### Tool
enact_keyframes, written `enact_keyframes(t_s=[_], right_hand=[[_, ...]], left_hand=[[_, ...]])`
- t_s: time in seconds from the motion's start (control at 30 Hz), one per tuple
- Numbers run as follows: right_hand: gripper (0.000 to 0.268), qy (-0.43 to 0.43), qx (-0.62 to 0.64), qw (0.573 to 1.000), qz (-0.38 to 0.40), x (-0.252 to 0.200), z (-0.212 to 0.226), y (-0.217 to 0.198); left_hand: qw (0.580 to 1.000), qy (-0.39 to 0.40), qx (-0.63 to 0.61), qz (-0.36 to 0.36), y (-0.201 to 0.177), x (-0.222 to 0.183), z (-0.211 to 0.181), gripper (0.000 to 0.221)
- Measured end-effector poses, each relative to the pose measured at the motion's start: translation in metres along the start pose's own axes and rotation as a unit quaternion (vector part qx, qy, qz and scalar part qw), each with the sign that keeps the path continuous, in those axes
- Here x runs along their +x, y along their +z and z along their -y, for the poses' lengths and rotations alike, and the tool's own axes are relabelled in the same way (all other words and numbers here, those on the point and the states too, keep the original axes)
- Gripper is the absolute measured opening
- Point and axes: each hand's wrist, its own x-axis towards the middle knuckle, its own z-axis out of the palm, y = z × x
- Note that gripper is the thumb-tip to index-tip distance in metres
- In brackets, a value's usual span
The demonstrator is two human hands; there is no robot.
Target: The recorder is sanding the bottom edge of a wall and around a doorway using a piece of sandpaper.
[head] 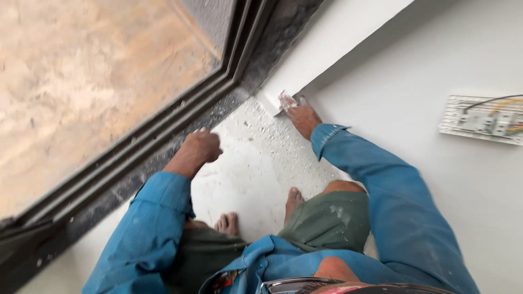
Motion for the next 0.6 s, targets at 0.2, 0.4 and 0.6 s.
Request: enact_keyframes(t_s=[0.2,0.4,0.6], right_hand=[[0.054,0.203,-0.087,0.919,-0.326,-0.124,-0.11,-0.111],[0.049,0.306,0.219,0.715,-0.589,-0.144,-0.162,-0.116],[0.066,0.395,0.479,0.49,-0.612,-0.02,-0.046,-0.128]], left_hand=[[0.999,-0.012,0.016,0.036,-0.014,-0.002,-0.007,0.051],[0.997,0.01,0.023,0.071,-0.003,0.013,-0.01,0.057],[0.997,-0.031,-0.01,0.071,-0.026,-0.037,-0.011,0.056]])
